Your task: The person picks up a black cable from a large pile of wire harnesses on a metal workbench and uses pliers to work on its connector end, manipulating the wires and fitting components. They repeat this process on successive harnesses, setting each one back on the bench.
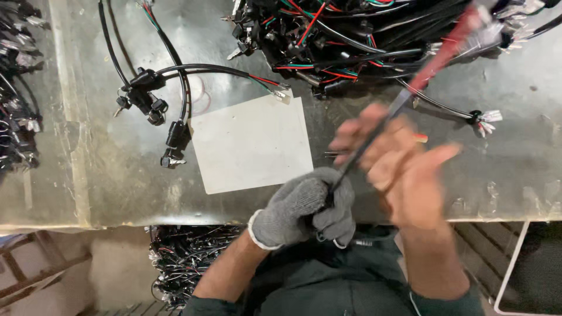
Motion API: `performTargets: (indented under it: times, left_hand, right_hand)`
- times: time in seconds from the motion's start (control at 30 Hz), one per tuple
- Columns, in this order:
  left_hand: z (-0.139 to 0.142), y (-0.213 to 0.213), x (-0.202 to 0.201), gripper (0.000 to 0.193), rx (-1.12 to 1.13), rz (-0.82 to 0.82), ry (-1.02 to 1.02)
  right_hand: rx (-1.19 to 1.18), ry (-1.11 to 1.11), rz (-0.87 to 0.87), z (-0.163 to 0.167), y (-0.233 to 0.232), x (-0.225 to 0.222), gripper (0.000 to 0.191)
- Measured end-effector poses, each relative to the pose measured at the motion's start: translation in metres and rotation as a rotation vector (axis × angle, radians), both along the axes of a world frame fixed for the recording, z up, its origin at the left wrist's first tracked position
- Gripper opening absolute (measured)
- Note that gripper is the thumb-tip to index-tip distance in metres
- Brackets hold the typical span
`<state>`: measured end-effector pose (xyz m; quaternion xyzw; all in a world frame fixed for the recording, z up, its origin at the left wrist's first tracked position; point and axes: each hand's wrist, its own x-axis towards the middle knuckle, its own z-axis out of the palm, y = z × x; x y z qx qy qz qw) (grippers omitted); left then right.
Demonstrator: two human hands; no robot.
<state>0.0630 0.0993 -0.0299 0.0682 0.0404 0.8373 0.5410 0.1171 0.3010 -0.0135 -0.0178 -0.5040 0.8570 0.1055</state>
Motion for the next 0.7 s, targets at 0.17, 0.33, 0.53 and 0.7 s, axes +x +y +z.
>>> performTargets:
  times: [0.17,0.33,0.53,0.7]
  left_hand:
    - [0.009,-0.005,-0.029,0.031,-0.837,0.414,1.046]
    - [-0.005,0.016,0.004,0.027,-0.987,0.663,0.73]
    - [-0.011,-0.007,0.005,0.041,-1.081,0.601,1.147]
    - [-0.014,0.01,0.005,0.077,-0.933,0.44,0.722]
  right_hand:
    - [0.362,-0.448,0.497,-0.076,-0.01,0.047,0.037]
    - [0.965,-0.184,-0.112,-0.072,-0.011,0.044,0.033]
    - [0.763,-0.186,0.125,-0.037,-0.001,0.031,0.046]
    - [0.909,0.018,-0.042,-0.055,-0.006,0.039,0.051]
